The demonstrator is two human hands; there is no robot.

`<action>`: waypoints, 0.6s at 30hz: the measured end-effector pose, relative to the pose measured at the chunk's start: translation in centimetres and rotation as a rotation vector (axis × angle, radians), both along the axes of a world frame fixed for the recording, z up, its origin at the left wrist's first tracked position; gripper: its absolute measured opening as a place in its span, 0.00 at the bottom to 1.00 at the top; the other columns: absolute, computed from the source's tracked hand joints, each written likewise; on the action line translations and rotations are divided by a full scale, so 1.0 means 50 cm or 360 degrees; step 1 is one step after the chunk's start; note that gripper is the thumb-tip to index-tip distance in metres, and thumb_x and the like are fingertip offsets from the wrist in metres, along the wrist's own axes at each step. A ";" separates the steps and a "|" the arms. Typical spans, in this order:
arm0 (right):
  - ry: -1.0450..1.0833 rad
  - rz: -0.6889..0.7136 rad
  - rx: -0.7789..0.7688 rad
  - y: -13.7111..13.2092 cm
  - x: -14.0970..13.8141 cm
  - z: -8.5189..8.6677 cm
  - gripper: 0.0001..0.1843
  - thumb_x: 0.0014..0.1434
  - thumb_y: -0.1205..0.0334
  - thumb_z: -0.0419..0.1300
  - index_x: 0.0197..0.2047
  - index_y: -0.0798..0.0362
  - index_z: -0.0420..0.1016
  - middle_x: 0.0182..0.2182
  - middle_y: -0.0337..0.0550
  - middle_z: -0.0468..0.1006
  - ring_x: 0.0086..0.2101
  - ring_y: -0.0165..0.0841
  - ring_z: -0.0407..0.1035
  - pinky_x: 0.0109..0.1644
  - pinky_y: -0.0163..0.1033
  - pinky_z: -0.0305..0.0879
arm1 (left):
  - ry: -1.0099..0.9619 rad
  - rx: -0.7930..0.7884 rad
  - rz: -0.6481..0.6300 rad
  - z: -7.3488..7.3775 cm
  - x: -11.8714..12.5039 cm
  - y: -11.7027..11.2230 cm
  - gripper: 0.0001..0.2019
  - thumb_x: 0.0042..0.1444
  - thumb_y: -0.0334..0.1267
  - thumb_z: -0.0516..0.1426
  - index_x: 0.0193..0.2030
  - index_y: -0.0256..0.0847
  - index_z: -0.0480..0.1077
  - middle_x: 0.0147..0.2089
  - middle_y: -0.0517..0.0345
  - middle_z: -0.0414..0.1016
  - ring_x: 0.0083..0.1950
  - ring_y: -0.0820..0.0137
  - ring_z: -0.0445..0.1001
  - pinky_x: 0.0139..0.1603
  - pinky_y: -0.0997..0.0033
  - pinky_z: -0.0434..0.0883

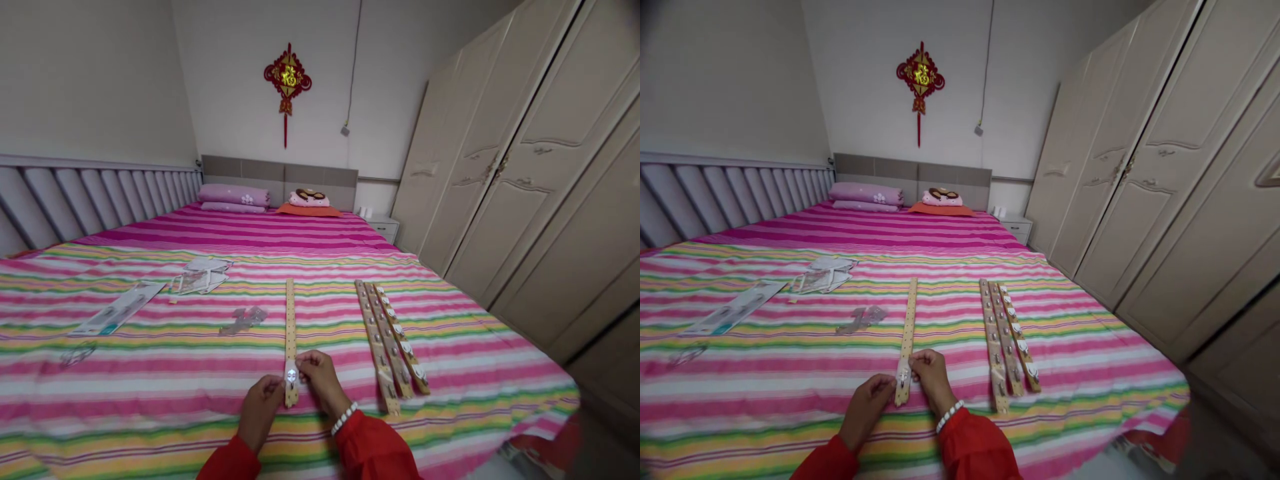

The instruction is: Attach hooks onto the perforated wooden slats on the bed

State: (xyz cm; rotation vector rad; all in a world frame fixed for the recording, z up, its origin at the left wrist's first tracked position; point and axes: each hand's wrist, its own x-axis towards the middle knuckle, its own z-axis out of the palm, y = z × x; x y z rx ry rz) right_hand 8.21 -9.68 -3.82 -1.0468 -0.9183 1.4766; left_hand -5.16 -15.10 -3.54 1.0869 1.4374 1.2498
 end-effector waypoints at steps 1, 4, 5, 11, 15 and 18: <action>-0.0004 -0.0001 0.0003 0.000 0.000 -0.002 0.11 0.35 0.61 0.69 0.22 0.58 0.75 0.14 0.35 0.72 0.17 0.25 0.62 0.22 0.32 0.56 | 0.0016 0.0006 0.0006 0.002 0.002 -0.001 0.19 0.37 0.55 0.61 0.24 0.39 0.71 0.22 0.57 0.75 0.25 0.67 0.73 0.29 0.70 0.69; -0.0013 -0.0001 0.0010 -0.001 -0.002 -0.007 0.10 0.35 0.62 0.68 0.22 0.58 0.75 0.14 0.34 0.71 0.17 0.25 0.61 0.22 0.32 0.55 | 0.0032 -0.0020 0.0018 0.003 0.004 -0.003 0.18 0.36 0.54 0.61 0.23 0.40 0.69 0.21 0.59 0.74 0.25 0.67 0.72 0.28 0.69 0.69; -0.0013 -0.0002 0.0008 -0.001 -0.003 -0.008 0.10 0.35 0.62 0.68 0.22 0.58 0.75 0.14 0.34 0.71 0.17 0.25 0.61 0.22 0.32 0.55 | 0.0030 -0.0040 0.0019 0.000 0.003 -0.002 0.18 0.35 0.54 0.61 0.23 0.41 0.69 0.20 0.59 0.73 0.24 0.67 0.72 0.28 0.69 0.69; -0.0033 -0.0021 0.0026 -0.001 -0.005 -0.013 0.10 0.36 0.61 0.68 0.22 0.58 0.75 0.14 0.34 0.71 0.17 0.25 0.61 0.23 0.32 0.55 | -0.0003 -0.0083 -0.0060 -0.034 -0.005 0.009 0.19 0.37 0.56 0.61 0.23 0.40 0.67 0.19 0.61 0.71 0.24 0.69 0.70 0.28 0.71 0.66; -0.0035 -0.0033 0.0021 -0.003 -0.005 -0.015 0.09 0.36 0.62 0.67 0.22 0.58 0.75 0.15 0.34 0.71 0.17 0.25 0.61 0.23 0.32 0.56 | 0.0011 -0.0113 -0.0029 -0.036 -0.003 0.013 0.20 0.36 0.57 0.61 0.21 0.40 0.66 0.17 0.62 0.69 0.22 0.71 0.69 0.26 0.72 0.64; -0.0039 -0.0039 0.0025 -0.003 -0.006 -0.020 0.09 0.37 0.62 0.66 0.22 0.58 0.74 0.15 0.34 0.71 0.17 0.25 0.61 0.23 0.32 0.56 | 0.0034 -0.0131 -0.0023 -0.030 0.002 0.014 0.20 0.36 0.58 0.60 0.21 0.41 0.64 0.16 0.63 0.68 0.21 0.71 0.68 0.25 0.72 0.64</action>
